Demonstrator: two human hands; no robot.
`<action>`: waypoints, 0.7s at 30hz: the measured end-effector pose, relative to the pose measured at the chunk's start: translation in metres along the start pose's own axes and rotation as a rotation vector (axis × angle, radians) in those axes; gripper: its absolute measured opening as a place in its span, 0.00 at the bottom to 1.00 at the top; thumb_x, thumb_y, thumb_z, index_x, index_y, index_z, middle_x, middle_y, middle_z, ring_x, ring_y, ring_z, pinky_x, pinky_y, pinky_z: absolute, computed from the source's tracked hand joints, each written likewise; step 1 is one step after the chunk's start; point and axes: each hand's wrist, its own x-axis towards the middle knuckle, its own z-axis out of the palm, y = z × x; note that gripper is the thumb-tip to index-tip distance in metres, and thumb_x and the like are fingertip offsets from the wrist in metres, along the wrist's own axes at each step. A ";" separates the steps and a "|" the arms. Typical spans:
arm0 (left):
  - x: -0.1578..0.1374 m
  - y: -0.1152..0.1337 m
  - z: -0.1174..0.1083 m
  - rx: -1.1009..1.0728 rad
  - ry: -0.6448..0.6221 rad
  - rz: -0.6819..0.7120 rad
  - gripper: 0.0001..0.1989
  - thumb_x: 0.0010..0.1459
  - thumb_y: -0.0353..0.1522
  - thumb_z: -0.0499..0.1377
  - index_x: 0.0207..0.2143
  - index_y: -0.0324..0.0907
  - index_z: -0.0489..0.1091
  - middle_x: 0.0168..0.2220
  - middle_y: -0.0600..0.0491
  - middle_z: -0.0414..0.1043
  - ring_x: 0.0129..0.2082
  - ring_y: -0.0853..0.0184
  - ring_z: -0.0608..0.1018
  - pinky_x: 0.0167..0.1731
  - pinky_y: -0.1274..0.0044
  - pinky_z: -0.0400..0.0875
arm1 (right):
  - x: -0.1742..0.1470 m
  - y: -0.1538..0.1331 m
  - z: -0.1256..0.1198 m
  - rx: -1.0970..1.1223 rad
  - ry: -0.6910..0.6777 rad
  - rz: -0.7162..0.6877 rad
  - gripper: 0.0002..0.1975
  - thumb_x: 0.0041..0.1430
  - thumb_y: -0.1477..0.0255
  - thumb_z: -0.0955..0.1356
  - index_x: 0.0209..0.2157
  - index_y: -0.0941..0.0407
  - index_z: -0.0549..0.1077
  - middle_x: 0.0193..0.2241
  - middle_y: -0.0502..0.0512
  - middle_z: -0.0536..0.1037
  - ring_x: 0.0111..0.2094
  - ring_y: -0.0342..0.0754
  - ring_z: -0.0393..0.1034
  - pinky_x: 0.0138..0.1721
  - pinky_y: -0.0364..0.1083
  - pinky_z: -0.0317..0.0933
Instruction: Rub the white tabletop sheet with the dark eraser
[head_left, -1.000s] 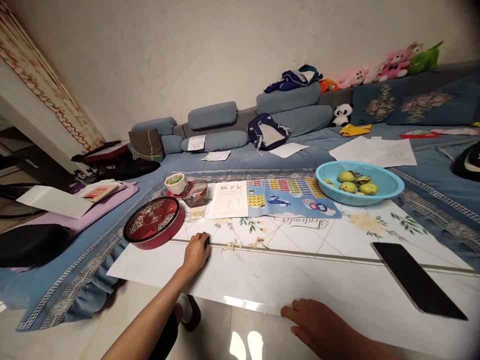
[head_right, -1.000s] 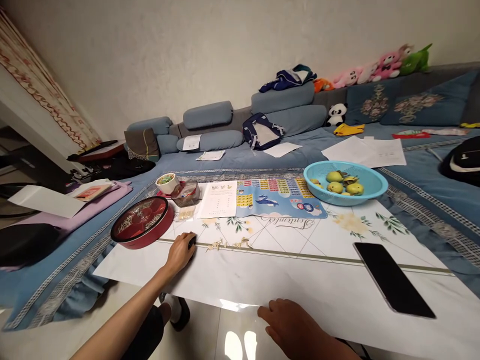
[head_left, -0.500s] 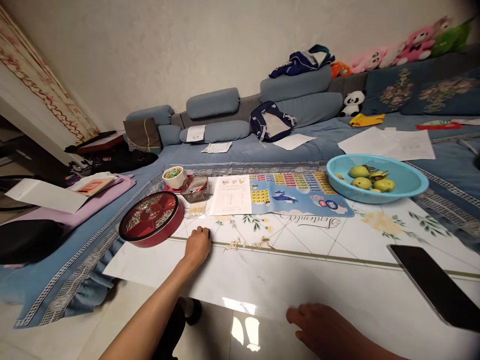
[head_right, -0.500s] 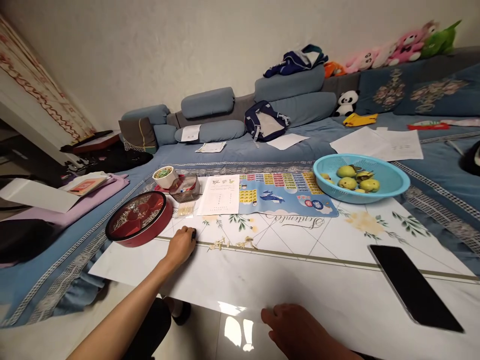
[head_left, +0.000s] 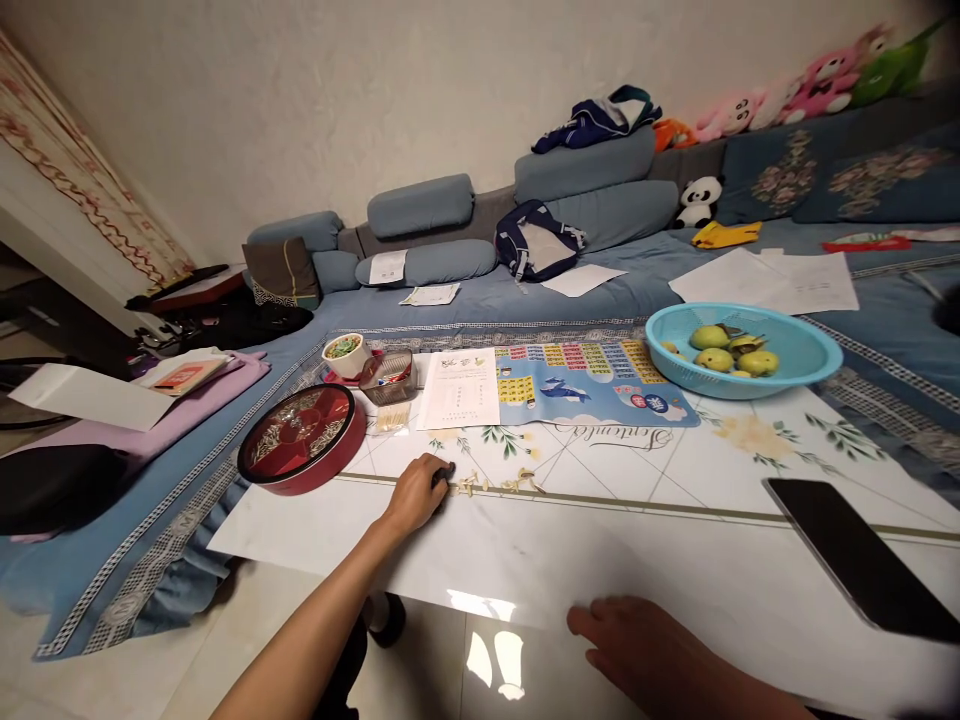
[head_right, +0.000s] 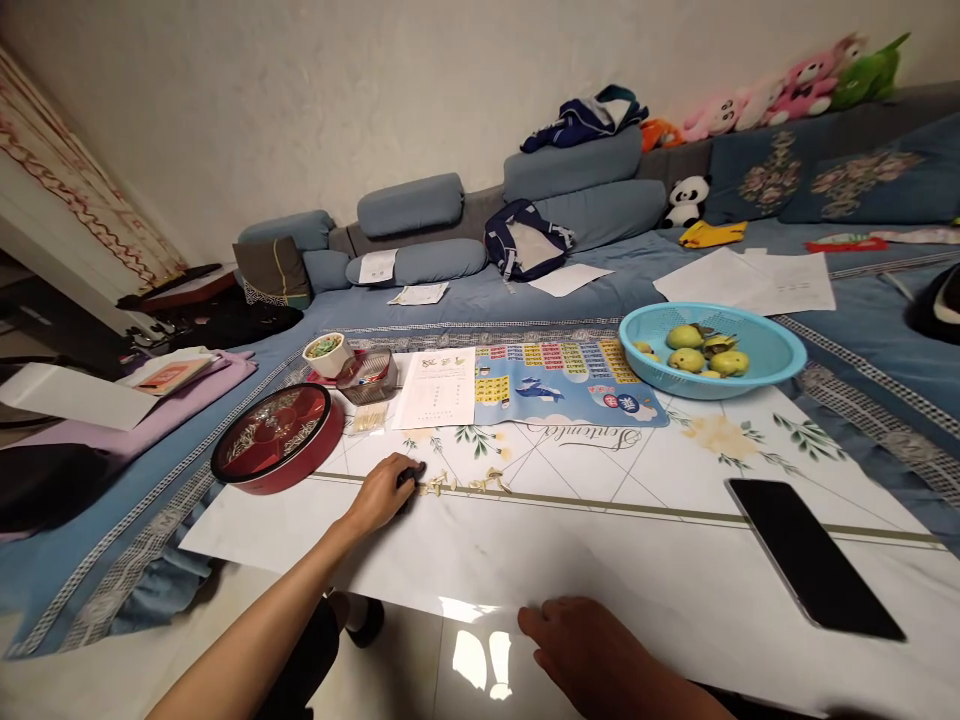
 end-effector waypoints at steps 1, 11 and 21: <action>0.004 -0.003 -0.001 -0.035 0.029 -0.007 0.17 0.64 0.29 0.56 0.54 0.43 0.76 0.54 0.46 0.77 0.54 0.56 0.78 0.56 0.68 0.71 | -0.001 0.000 0.000 0.002 0.010 -0.002 0.08 0.63 0.76 0.65 0.41 0.51 0.74 0.36 0.53 0.81 0.34 0.54 0.76 0.30 0.47 0.50; 0.031 -0.003 0.003 0.037 -0.027 0.052 0.22 0.62 0.28 0.57 0.56 0.46 0.80 0.57 0.47 0.78 0.53 0.54 0.77 0.57 0.64 0.72 | -0.006 -0.003 -0.001 -0.091 0.135 -0.117 0.10 0.65 0.76 0.66 0.45 0.50 0.73 0.36 0.53 0.81 0.31 0.52 0.73 0.30 0.48 0.46; 0.057 0.015 -0.003 -0.019 -0.106 0.150 0.22 0.58 0.27 0.57 0.51 0.45 0.83 0.55 0.48 0.80 0.54 0.56 0.78 0.61 0.65 0.70 | -0.002 0.001 0.019 -0.072 0.199 -0.120 0.08 0.64 0.77 0.67 0.43 0.52 0.70 0.32 0.52 0.77 0.30 0.50 0.69 0.33 0.47 0.49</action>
